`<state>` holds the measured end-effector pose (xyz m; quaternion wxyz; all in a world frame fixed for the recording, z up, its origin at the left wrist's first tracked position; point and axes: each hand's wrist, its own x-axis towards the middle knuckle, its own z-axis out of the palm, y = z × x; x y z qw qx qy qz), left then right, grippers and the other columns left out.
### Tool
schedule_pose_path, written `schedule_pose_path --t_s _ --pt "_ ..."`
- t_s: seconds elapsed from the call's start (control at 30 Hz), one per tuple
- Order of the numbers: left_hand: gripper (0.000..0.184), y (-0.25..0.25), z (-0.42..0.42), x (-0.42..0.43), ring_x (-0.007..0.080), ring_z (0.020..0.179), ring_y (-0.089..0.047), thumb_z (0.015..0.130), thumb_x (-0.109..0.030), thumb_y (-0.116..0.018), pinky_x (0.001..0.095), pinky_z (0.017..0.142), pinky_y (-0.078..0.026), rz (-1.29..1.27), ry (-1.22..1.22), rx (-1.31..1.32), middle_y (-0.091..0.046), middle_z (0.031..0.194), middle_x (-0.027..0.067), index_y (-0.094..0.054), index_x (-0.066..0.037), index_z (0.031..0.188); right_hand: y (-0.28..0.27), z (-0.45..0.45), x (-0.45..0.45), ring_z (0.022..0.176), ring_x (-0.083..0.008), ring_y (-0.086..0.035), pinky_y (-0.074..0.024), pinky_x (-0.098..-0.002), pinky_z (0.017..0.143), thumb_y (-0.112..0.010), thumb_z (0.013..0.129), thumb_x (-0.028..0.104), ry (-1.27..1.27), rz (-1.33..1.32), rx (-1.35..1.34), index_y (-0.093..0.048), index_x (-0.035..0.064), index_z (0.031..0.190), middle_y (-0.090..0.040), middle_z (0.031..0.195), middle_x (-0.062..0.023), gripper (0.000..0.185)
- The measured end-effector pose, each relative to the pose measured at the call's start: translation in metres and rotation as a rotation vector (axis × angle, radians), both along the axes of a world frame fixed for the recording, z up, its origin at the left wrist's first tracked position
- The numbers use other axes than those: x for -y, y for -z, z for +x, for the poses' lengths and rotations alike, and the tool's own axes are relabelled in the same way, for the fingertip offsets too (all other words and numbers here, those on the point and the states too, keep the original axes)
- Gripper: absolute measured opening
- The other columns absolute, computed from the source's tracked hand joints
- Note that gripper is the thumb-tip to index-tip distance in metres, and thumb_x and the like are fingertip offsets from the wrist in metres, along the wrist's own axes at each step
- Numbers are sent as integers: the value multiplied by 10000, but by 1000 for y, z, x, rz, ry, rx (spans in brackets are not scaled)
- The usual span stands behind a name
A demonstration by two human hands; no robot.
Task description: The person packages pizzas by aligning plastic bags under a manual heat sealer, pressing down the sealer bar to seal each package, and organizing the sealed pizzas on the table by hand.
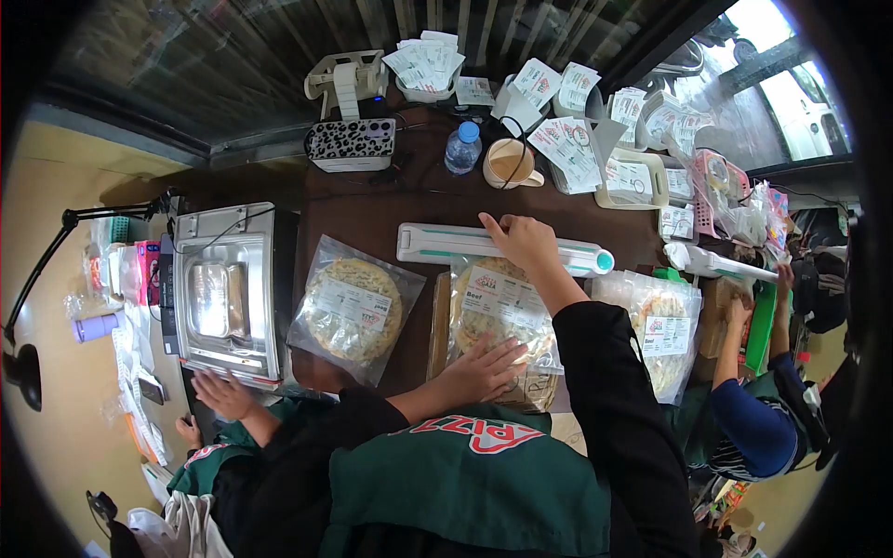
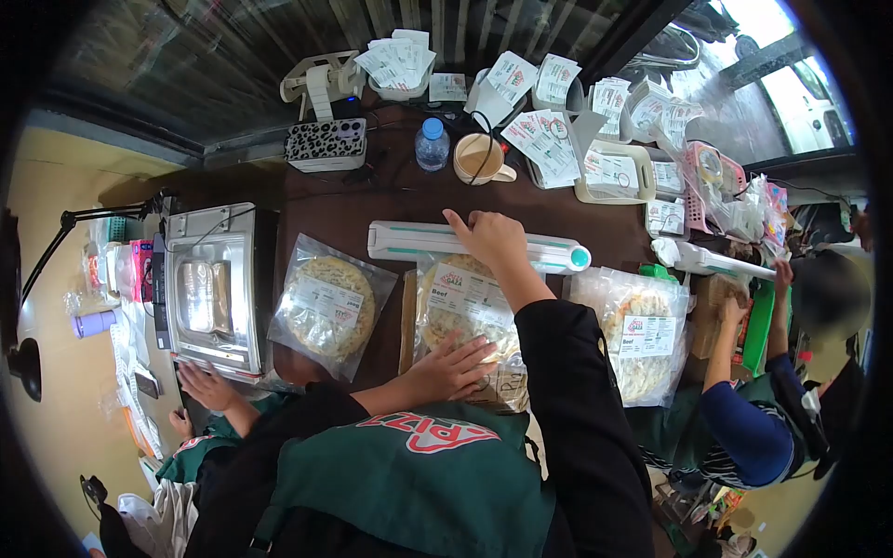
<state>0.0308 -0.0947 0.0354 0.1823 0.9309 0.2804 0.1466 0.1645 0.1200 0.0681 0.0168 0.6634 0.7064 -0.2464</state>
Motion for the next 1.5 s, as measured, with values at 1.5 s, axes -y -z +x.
schedule_pose_path --t_s 1.5 --pt "296 49 -300 8 414 944 -618 979 -274 -480 457 798 -491 -367 -1462 -54 -653 1016 232 -629 -28 1048 -1 13 -1 930 -382 -653 -498 -478 836 -270 934 672 -82 -4 -39 -678 77 974 -697 898 -183 723"
